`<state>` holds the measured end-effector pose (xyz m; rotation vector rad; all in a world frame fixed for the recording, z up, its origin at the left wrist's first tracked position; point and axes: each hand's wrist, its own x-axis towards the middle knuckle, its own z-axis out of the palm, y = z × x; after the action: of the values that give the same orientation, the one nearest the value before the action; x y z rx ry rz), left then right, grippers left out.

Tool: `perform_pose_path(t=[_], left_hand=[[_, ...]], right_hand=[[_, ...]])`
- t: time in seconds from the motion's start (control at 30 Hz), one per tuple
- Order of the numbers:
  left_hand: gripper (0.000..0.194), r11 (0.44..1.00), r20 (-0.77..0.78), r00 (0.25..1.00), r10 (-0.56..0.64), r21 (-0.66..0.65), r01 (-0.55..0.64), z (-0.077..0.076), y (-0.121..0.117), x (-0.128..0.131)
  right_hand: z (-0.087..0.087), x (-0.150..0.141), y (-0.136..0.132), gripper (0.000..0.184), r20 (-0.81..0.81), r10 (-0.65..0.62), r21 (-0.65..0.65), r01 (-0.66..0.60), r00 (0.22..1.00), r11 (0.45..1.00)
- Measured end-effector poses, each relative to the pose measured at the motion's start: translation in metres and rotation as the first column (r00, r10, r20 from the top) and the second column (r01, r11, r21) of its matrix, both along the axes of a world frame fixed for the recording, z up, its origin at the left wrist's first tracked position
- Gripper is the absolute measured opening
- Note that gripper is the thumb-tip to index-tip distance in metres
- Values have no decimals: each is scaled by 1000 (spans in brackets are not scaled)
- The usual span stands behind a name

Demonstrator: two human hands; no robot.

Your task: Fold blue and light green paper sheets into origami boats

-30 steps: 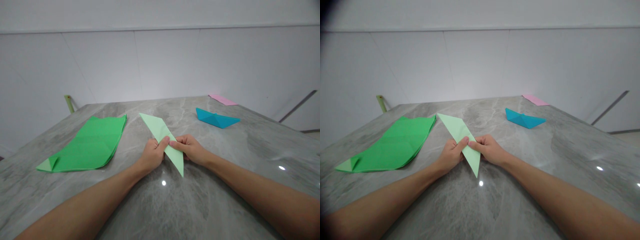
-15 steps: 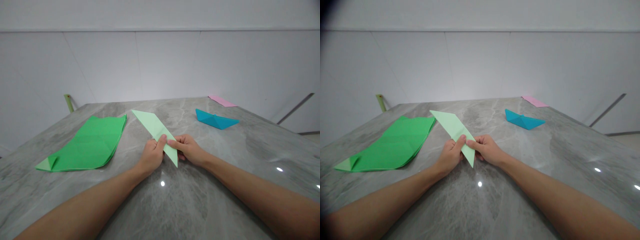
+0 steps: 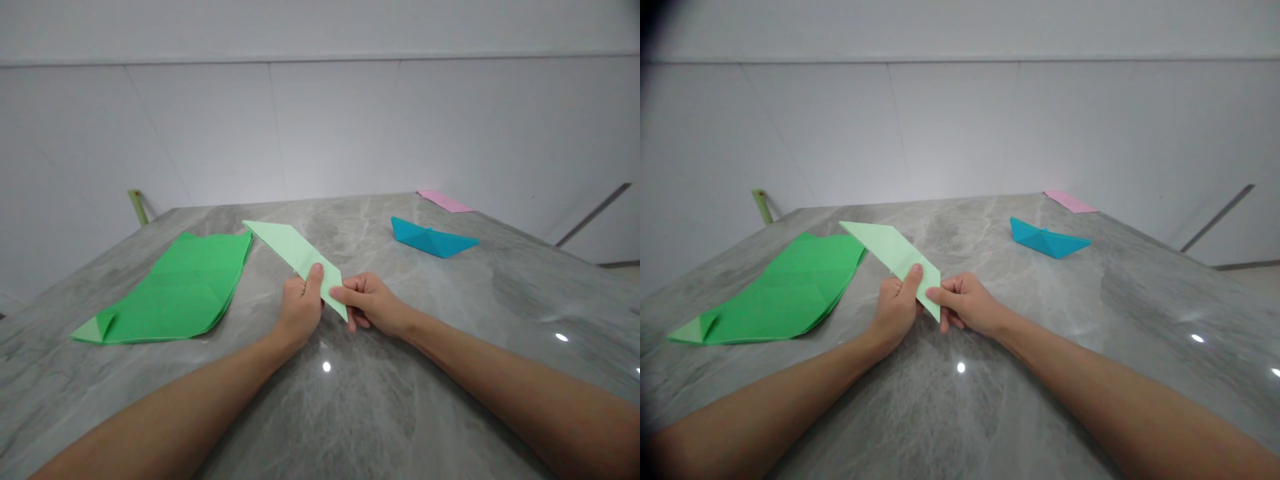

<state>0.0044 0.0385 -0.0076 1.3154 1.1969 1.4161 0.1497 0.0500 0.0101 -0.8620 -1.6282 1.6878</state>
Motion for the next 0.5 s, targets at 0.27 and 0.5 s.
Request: perform_pose_path(t=[0.27,0.5], left_hand=[[54,990,2,990,138,24,-138,7,1,-1],[50,961,54,960,273,-46,-271,2,17,-15]], right_hand=[[3,-2,0,40,13,78,-23,-77,997,997],[1,4,-4,37,75,143,20,-145,987,989]])
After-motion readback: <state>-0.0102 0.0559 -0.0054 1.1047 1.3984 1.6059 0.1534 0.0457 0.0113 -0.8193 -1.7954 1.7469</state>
